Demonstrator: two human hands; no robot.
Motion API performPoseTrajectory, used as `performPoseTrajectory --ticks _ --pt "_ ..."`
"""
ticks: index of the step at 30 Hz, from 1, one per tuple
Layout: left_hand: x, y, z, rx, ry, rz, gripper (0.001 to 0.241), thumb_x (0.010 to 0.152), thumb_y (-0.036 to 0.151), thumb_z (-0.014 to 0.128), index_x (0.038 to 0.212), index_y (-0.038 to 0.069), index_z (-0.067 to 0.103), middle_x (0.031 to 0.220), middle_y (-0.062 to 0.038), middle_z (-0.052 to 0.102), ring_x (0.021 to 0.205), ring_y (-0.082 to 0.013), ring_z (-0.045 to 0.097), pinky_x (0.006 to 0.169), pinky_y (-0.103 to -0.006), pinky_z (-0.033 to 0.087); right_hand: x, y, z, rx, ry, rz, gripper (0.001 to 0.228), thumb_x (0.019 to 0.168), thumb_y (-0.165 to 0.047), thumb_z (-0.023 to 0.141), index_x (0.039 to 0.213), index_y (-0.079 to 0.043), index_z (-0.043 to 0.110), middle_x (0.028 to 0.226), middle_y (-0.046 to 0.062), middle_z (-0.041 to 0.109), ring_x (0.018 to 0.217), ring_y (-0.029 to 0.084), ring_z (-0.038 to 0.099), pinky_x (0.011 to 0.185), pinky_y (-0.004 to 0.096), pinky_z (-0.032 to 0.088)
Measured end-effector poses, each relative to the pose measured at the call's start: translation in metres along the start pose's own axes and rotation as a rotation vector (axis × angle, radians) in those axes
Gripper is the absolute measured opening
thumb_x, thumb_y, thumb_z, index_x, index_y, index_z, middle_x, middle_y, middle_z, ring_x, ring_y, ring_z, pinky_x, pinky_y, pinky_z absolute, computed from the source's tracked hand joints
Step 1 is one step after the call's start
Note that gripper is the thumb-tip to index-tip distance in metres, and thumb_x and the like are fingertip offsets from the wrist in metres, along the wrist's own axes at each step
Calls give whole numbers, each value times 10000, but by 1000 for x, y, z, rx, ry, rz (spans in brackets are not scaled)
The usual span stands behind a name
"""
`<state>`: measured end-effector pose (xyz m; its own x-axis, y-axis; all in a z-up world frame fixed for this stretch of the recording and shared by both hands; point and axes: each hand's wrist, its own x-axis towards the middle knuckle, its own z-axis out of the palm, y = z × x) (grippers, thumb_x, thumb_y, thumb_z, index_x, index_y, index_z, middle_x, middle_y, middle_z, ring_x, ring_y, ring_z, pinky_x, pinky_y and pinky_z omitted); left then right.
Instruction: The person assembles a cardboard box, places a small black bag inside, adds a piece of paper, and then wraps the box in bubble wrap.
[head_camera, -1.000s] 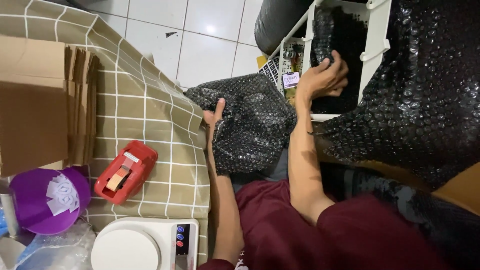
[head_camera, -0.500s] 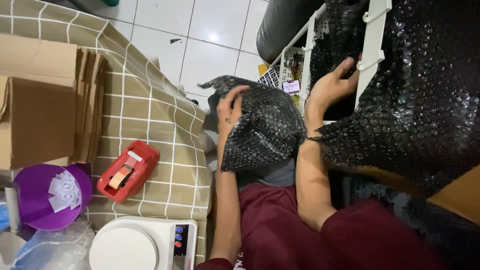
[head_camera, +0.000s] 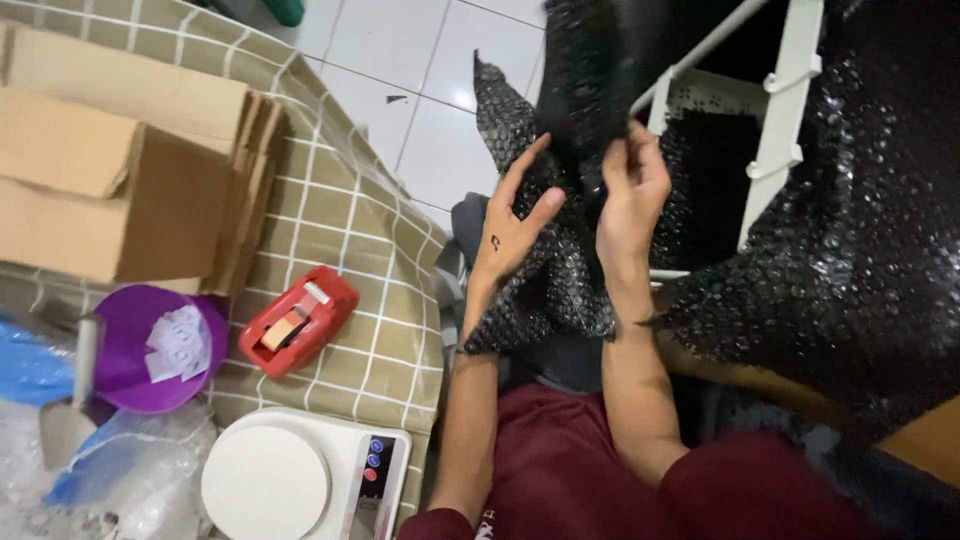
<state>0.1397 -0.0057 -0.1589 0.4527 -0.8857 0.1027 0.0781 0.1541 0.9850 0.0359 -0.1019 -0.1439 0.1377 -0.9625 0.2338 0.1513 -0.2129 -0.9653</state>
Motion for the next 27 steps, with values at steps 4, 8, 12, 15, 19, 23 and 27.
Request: performPoseTrajectory --ticks 4,8,12,15,19,23,27 --pt "-7 -58 -27 -123 40 -18 771 982 473 732 1569 74 434 1531 -254 494 1448 -428 411 1218 -617 267 -9 -28 11 -263 -387 -111 215 1032 -113 677 1242 -79 705 1195 119 697 1185 264 660 1030 403 499" --pt "-18 -59 -38 -287 239 -171 726 932 310 821 1509 32 480 1367 -214 630 1259 -326 617 1102 -529 453 -21 -55 21 -365 -586 -234 246 1038 -243 663 1238 -127 745 1222 87 682 1163 282 668 1007 413 505" --pt "-23 -8 -33 -501 435 -287 783 893 285 841 1520 26 451 1424 -207 580 1280 -313 585 1106 -543 455 -19 -78 20 -384 -435 -333 181 1037 -81 690 1211 -57 736 1184 118 667 1124 281 637 917 384 528" --pt "-30 47 -23 -476 427 -387 887 844 323 844 1528 -29 403 1457 -269 518 1321 -364 536 1122 -568 403 -13 -77 10 -418 -376 -338 364 1105 -329 612 1354 -67 648 1340 110 601 1238 265 578 1028 429 456" --pt "-36 83 -17 -434 414 -511 1049 772 381 848 1539 -112 332 1506 -363 425 1382 -440 463 1145 -605 324 -14 -76 5 -438 -440 -367 732 1019 -683 466 1467 -115 580 1439 95 606 1398 297 502 1172 489 320" --pt "-49 44 -26 -202 248 -309 728 869 306 824 1445 -26 528 1401 -274 582 1315 -384 543 1127 -567 408 -16 -66 -9 -422 -511 -437 496 896 -368 834 1264 -61 706 1178 124 711 1149 331 657 1066 447 427" --pt "-59 56 -23 -38 336 -158 398 821 301 887 1161 129 774 1126 -104 765 1104 -246 724 1038 -446 532 -20 -81 -19 -421 -484 -580 263 893 -121 953 1024 -3 758 889 189 695 861 451 691 829 480 525"
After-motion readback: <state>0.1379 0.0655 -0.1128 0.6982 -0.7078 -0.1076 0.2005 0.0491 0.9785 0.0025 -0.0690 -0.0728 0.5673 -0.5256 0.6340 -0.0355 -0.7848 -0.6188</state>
